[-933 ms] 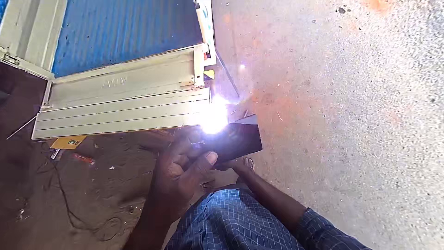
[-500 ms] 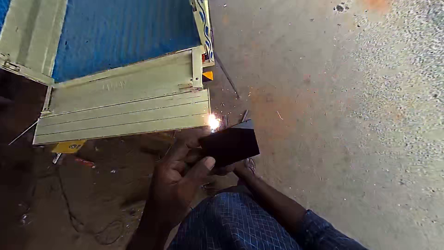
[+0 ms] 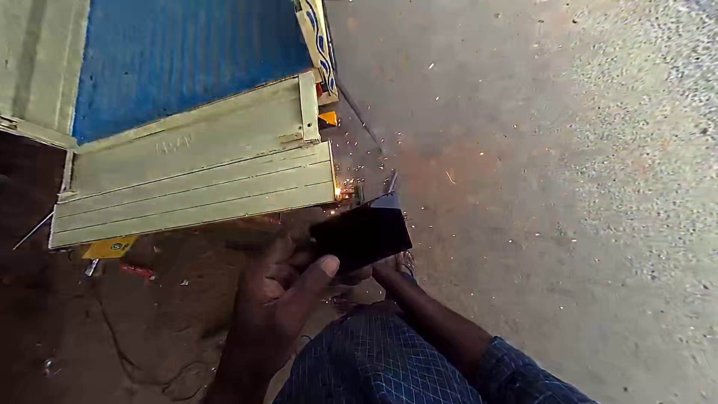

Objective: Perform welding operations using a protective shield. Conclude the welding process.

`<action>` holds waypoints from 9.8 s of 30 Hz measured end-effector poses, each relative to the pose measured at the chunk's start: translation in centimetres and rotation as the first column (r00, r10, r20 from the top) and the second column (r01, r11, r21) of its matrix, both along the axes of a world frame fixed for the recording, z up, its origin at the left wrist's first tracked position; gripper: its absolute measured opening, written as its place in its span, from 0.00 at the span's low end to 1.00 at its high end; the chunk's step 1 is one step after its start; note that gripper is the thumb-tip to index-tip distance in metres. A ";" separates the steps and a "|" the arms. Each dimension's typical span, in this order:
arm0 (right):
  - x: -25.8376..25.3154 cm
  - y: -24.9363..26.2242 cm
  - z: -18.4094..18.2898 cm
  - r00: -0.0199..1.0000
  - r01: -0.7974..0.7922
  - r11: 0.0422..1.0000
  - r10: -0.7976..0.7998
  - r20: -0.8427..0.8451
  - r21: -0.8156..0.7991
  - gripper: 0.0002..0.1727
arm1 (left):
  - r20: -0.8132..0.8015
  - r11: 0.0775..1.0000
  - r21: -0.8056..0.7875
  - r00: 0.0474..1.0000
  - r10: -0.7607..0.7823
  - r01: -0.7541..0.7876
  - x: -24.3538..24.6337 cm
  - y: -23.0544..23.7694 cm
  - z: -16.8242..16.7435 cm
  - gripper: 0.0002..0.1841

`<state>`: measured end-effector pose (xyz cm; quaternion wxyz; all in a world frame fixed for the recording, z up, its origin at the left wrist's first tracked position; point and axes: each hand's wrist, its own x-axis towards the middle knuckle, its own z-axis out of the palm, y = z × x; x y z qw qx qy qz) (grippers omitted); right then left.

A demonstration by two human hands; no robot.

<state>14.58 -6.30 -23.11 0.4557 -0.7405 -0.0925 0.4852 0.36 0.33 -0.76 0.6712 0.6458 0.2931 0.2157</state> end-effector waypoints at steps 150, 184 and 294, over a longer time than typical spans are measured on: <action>0.0 -1.1 -2.0 0.982 -0.036 0.988 0.008 0.186 0.150 0.29 | -0.109 0.992 0.102 0.992 -0.062 0.073 3.4 -0.1 -2.3 0.19; 1.1 0.3 0.4 0.998 -0.038 0.998 0.035 -0.059 -0.053 0.27 | -0.097 0.991 0.122 0.994 -0.050 0.061 2.9 -0.5 -2.2 0.19; 1.4 -0.5 0.1 0.993 -0.084 0.996 0.084 -0.082 0.003 0.28 | -0.078 0.995 0.068 0.995 -0.069 0.074 2.8 -1.3 -2.5 0.18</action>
